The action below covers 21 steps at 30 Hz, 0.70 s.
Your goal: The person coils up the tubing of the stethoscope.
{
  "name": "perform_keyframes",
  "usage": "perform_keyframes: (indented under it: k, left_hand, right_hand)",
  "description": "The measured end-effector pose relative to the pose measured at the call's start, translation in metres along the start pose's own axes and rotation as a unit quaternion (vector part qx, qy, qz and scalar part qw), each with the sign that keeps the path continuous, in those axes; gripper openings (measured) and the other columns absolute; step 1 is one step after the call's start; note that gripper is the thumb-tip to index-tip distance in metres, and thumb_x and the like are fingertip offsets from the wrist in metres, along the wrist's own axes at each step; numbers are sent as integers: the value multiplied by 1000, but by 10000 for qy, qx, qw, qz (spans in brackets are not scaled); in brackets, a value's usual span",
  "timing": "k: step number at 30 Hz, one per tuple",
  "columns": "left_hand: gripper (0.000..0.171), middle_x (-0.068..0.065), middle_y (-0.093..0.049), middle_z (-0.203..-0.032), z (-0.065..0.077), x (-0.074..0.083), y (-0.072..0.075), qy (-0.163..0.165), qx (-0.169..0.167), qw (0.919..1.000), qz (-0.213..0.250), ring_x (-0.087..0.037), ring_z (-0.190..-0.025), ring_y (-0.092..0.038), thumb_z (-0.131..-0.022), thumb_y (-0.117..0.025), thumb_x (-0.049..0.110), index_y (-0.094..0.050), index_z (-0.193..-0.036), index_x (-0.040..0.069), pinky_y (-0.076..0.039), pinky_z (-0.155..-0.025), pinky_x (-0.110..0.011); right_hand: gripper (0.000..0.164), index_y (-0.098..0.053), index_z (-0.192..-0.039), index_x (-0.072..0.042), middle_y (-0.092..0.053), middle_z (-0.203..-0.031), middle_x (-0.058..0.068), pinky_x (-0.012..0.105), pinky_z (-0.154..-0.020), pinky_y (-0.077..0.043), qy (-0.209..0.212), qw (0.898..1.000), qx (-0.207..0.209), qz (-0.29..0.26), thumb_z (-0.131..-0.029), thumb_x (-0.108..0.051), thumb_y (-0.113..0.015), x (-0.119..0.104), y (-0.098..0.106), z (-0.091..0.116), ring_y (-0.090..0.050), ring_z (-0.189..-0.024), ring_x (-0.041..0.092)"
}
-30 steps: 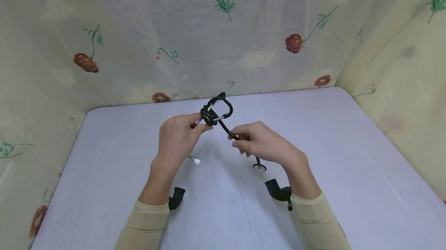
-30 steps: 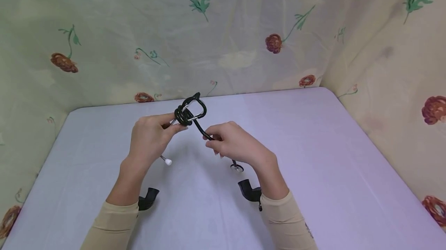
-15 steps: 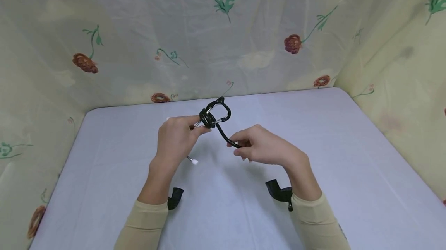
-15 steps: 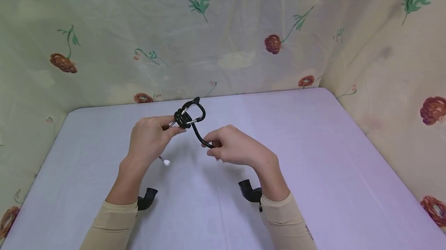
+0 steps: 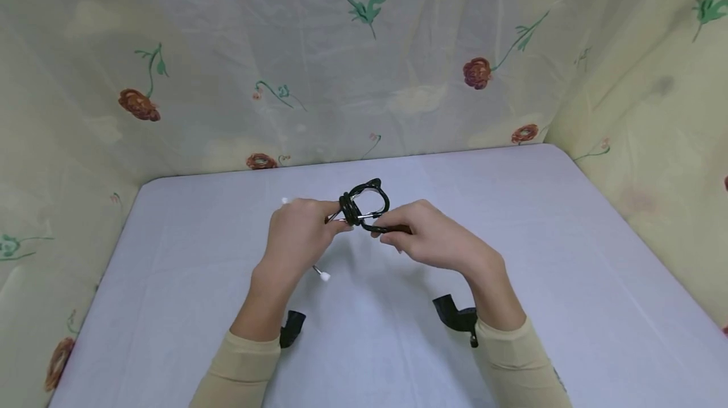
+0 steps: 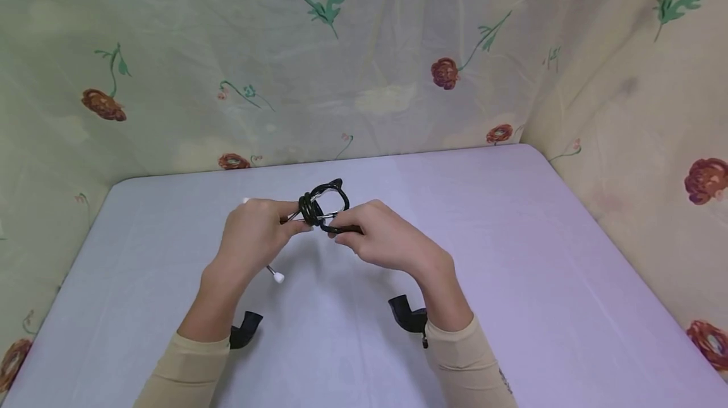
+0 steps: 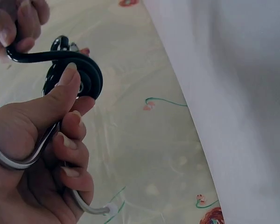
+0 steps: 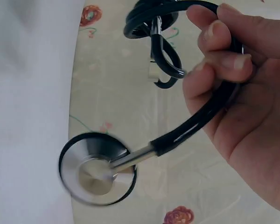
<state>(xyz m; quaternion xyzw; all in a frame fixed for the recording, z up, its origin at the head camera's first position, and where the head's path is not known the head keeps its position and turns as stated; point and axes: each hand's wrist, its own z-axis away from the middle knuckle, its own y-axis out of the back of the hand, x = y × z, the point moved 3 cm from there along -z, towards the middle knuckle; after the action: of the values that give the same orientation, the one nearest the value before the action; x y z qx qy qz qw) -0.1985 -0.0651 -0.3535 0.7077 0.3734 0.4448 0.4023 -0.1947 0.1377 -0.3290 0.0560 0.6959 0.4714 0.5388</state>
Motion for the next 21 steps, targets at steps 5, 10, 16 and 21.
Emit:
perform_keyframes:
  k: [5, 10, 16, 21]
  left_hand:
    - [24, 10, -69, -70, 2, 9, -8, -408, -507, 9978, 138, -9, -60, -53, -80, -79, 42, -78, -101, 30, -39, -53, -27]
    - [17, 15, -64, -65, 3, 16, -14, -934, -831, 9914, 393, -5, -59, -49, -80, -79, 41, -77, -93, 31, -39, -56, -24]
    - [12, 18, -55, -60, 3, 19, -15, -1332, -828, 9866, 458, -3, -56, -43, -79, -79, 43, -73, -84, 34, -34, -53, -21]
    - [15, 21, -60, -65, 4, 21, -12, -1572, -738, 9834, 531, -1, -57, -46, -77, -81, 43, -75, -89, 36, -37, -55, -20]
  right_hand:
    - [12, -75, -94, -20, -64, -75, -2, 25, -59, -45, 292, 9980, 561, 13, -94, -11, -67, 0, 7, 2, -53, -63, 12]
    - [6, -76, -92, -18, -74, -88, -3, 28, -68, -52, 337, 9950, 927, -148, -90, -13, -73, 4, 13, 4, -63, -75, 14]
    - [5, -76, -90, -18, -73, -85, -4, 28, -68, -51, 201, 9916, 1232, -333, -86, -16, -78, 11, 20, 6, -63, -76, 16]
    - [8, -76, -91, -20, -69, -83, -3, 27, -68, -48, 284, 9893, 1354, -466, -84, -17, -79, 17, 22, 5, -59, -76, 16]
